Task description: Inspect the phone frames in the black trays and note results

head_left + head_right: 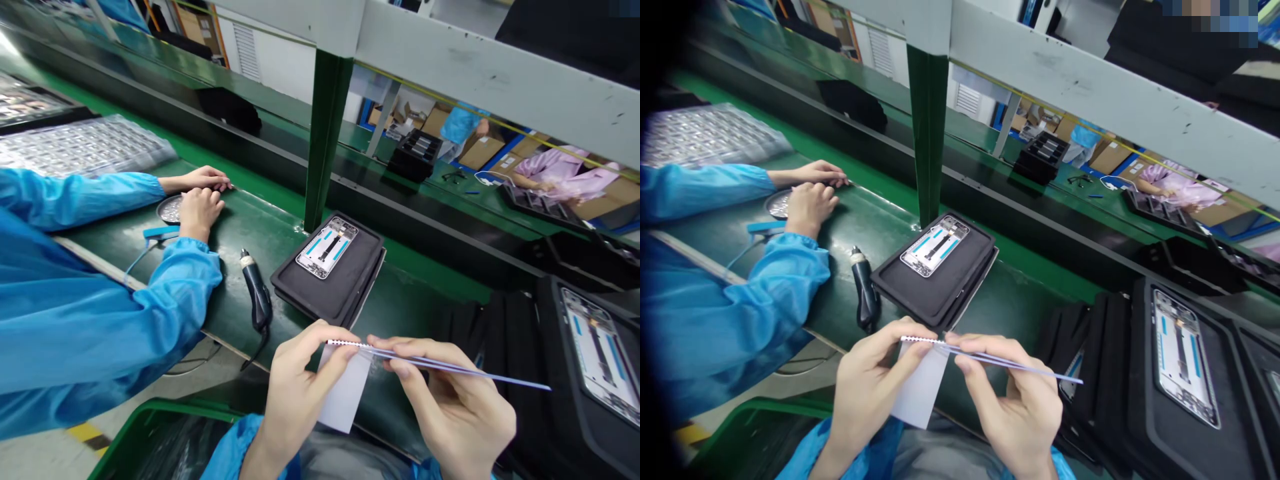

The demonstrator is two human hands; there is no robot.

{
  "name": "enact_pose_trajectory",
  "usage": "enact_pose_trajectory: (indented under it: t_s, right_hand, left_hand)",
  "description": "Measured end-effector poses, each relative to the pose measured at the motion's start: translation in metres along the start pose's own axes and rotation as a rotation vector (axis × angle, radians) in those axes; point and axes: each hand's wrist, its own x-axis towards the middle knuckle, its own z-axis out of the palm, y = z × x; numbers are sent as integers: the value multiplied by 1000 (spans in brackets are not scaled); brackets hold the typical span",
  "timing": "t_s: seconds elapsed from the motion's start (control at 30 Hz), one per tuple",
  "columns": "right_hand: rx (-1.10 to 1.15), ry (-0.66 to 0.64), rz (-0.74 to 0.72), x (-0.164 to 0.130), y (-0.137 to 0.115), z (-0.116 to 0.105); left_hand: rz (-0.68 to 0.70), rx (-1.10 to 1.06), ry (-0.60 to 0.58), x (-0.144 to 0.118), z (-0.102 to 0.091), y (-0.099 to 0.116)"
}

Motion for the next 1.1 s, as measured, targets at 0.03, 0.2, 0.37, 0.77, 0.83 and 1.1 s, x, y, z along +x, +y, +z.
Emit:
enact_pose_trajectory:
  t_s: [0.03, 0.2, 0.37, 0.77, 0.83, 1.1]
  right_hand:
    - [-6, 3, 0, -1, -1, 0]
    - [9, 54, 70, 0, -6, 5]
    - [77, 41, 238, 41, 18, 27]
    - [242, -301, 545, 108, 94, 82]
    - [243, -315, 539, 108, 97, 85]
    - [285, 40, 455, 91, 98, 78]
  left_hand:
    - [-1, -4, 0, 0, 0, 0]
    - [15, 9, -2, 0, -5, -2]
    - [100, 242, 89, 11, -35, -21]
    - [59, 601, -71, 38, -45, -66]
    - [53, 604, -77, 37, -45, -68]
    - [-35, 421, 80, 40, -54, -70]
